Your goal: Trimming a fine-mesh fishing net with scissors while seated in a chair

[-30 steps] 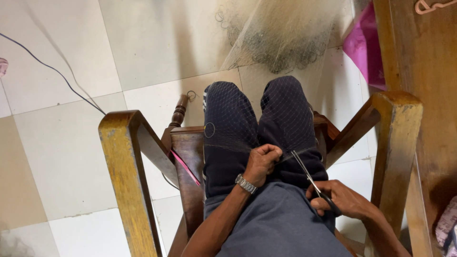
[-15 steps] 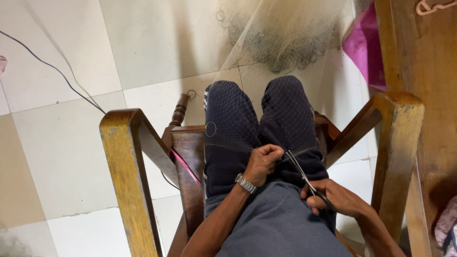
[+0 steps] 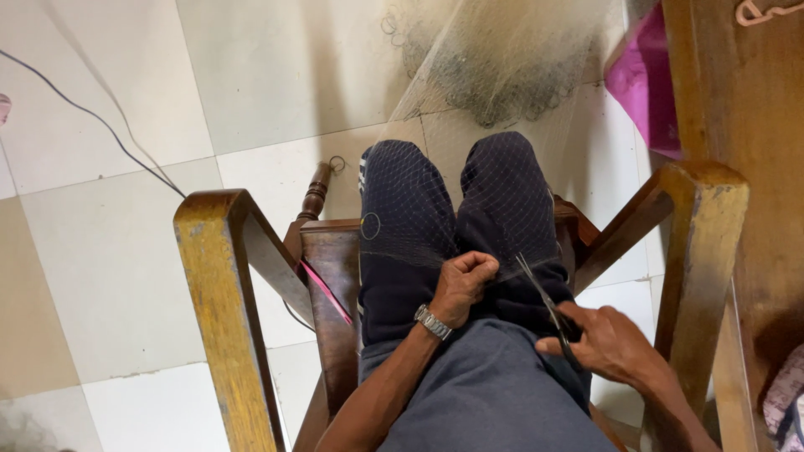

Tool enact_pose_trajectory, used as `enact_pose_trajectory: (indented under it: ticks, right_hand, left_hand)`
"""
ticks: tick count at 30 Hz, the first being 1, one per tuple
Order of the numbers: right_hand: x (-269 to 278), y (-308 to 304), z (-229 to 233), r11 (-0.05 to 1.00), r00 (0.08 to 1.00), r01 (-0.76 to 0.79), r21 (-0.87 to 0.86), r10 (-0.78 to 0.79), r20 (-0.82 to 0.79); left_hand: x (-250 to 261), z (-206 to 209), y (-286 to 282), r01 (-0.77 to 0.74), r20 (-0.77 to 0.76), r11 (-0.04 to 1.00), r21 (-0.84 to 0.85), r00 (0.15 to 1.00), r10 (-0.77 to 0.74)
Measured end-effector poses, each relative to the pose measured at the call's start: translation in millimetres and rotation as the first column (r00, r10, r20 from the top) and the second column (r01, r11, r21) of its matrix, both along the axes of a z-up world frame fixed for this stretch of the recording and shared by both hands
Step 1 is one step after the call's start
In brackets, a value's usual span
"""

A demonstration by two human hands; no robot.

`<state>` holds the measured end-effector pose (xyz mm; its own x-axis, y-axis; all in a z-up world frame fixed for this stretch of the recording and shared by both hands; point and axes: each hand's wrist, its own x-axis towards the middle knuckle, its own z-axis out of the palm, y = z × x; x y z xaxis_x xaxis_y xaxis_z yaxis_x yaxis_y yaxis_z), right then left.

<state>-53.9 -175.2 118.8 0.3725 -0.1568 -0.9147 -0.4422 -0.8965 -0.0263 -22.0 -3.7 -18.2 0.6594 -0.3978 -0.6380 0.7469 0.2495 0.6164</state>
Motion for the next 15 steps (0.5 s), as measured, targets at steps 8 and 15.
enact_pose_trajectory:
  ticks: [8, 15]
  right_hand:
    - [10.8, 5.9, -5.8, 0.945, 0.953, -0.303, -0.121, 0.303, -0.016]
    - [14.5, 8.7, -13.3, 0.913, 0.921, -0.384, -0.14, 0.389, 0.012]
  left_hand:
    - [-2.3, -3.4, 0.3, -0.013, 0.047, 1.0, -0.008, 0.999, 0.013]
    - [-0.4, 0.9, 1.7, 0.015, 0.07, 1.0, 0.023, 0.997, -0.017]
